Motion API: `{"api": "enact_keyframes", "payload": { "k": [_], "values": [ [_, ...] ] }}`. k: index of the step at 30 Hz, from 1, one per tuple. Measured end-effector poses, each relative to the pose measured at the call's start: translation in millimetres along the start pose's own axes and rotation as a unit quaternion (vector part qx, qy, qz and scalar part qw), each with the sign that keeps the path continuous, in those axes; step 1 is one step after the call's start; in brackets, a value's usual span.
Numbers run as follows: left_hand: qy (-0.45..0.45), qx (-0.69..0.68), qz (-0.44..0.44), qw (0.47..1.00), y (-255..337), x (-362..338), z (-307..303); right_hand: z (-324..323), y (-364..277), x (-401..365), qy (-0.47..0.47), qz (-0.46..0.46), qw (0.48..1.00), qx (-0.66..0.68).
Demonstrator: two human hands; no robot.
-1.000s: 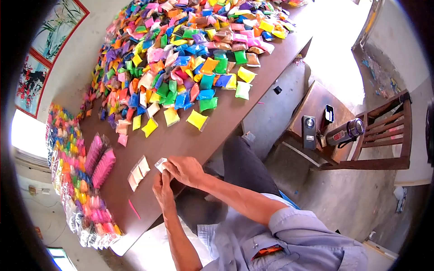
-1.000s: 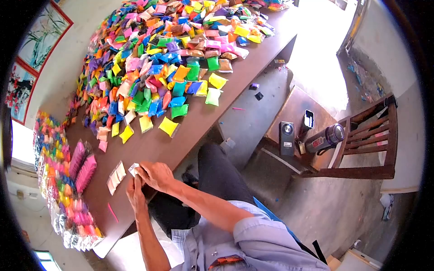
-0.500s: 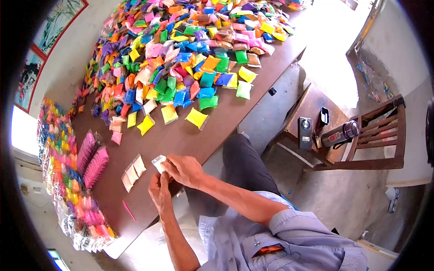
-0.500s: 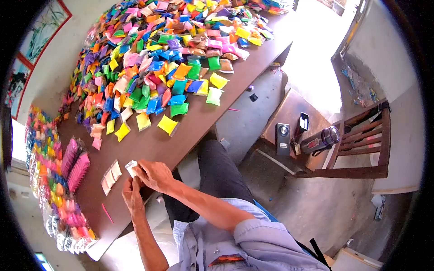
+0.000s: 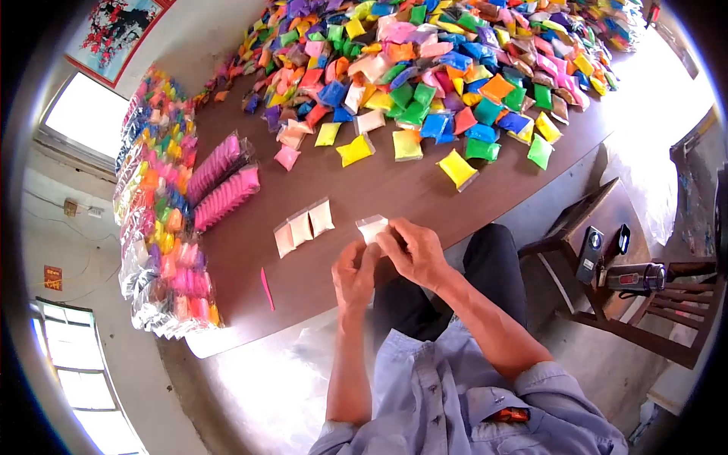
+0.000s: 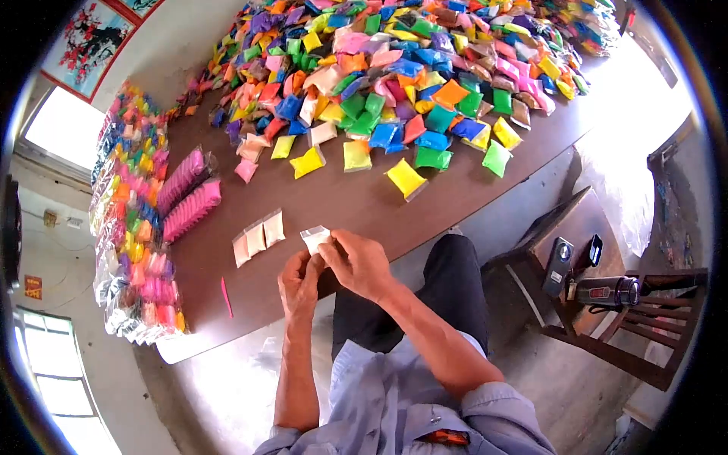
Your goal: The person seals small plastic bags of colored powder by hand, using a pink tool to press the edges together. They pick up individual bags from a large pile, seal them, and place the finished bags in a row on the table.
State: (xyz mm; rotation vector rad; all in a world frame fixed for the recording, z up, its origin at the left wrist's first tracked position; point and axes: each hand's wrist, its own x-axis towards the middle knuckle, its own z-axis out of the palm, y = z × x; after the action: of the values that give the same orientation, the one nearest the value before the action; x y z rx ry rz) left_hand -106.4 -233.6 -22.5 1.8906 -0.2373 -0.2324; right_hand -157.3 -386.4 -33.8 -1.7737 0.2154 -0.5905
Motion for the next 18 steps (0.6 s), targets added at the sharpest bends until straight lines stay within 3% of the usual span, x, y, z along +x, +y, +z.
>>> {"api": "enact_keyframes", "payload": {
  "k": [6,8,11,18],
  "values": [
    [-0.004,-0.035,0.029,0.999,-6.9,2.4,-0.1,0.1,-0.3,2.7,0.013,-0.018,1.0,-0.009],
    [-0.01,-0.077,0.016,0.997,-1.1,1.1,2.4,1.2,6.1,2.6,0.035,-0.095,0.995,-0.019],
    [0.02,-0.086,0.03,0.996,2.3,0.4,4.8,-4.0,2.3,1.8,-0.013,-0.051,0.998,-0.023],
    [0.016,-0.067,0.003,0.998,5.3,0.7,2.9,-4.7,-1.8,3.2,0.006,-0.025,1.0,-0.016]
  ]
}}
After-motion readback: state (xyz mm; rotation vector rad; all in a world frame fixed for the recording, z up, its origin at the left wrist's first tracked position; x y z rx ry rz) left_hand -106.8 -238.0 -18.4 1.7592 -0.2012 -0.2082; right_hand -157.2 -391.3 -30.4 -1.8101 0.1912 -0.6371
